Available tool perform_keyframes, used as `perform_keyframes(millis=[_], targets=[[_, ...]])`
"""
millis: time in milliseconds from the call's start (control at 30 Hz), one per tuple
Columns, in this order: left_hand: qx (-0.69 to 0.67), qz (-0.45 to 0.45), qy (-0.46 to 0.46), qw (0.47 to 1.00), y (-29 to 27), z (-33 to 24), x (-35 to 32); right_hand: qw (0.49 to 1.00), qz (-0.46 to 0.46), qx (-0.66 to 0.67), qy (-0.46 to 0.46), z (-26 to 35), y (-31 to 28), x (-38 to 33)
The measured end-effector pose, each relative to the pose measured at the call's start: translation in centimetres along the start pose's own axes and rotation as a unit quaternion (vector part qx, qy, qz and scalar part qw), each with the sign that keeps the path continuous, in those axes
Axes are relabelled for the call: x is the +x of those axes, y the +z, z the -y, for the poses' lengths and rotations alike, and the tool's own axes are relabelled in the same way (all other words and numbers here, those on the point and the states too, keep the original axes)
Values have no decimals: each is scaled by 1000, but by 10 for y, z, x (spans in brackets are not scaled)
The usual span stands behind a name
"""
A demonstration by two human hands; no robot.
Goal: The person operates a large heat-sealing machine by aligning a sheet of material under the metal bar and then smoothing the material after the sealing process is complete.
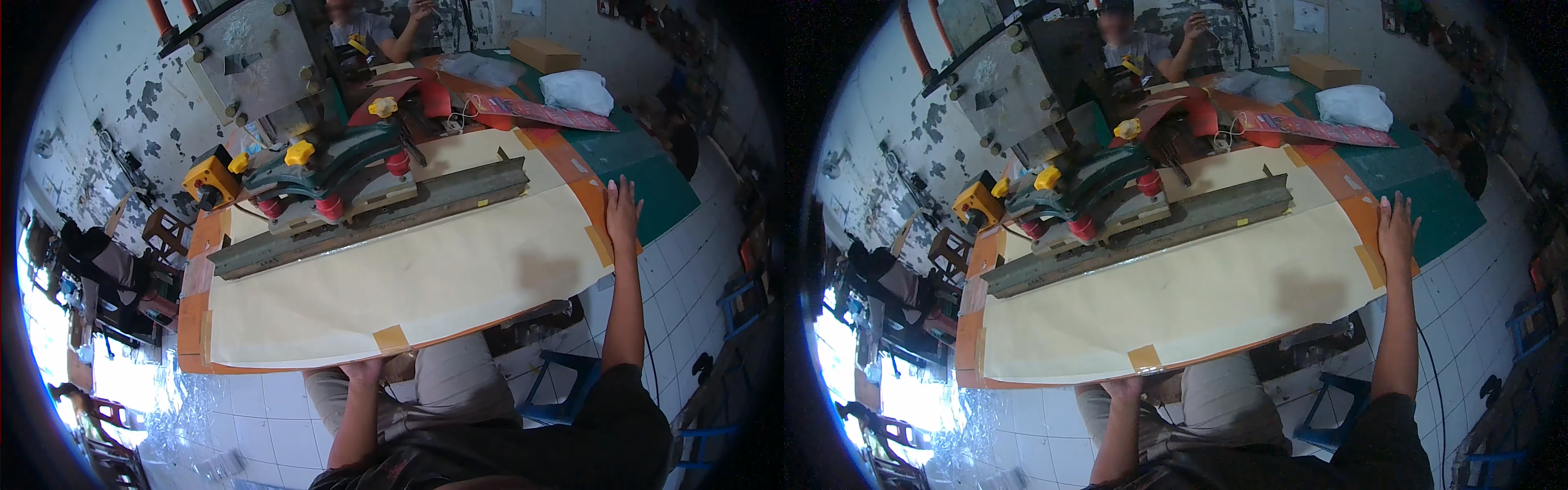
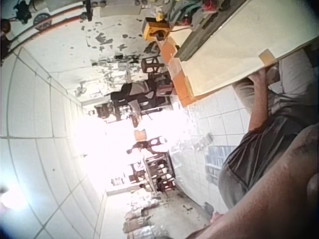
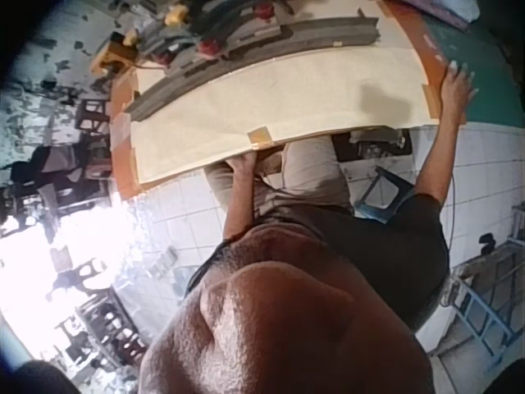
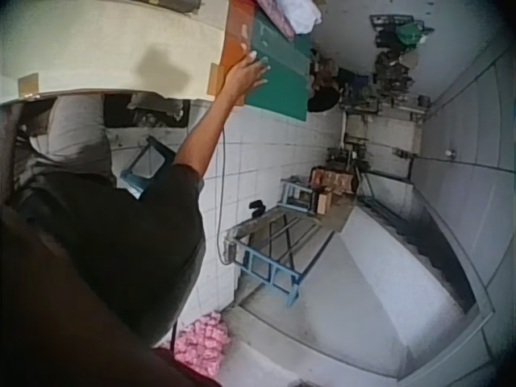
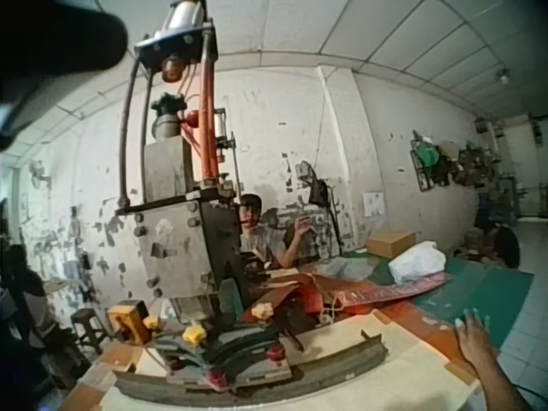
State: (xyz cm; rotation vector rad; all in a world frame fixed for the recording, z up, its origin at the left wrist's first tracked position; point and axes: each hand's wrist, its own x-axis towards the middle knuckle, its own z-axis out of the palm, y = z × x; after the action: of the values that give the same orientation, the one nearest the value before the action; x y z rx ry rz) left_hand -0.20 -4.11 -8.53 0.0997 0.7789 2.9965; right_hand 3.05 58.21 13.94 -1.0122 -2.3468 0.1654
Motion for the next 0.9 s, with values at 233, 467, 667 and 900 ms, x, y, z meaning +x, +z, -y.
perform_keyframes(millis=[233, 467, 667, 900], targets=[[32, -29, 9, 999, 6, 1, -1, 1000, 2, -2, 2, 0, 1, 0], [7, -4, -7, 1000, 1, 1, -1, 1000, 0, -15, 1, 0, 1, -1], [-1, -23, -11, 1000, 2, 2, -2, 1000, 4, -13, 3, 0, 1, -1], [-19, -15, -8, 1000, -1, 2, 0, 1000, 9, -9, 2, -1, 2, 0]])
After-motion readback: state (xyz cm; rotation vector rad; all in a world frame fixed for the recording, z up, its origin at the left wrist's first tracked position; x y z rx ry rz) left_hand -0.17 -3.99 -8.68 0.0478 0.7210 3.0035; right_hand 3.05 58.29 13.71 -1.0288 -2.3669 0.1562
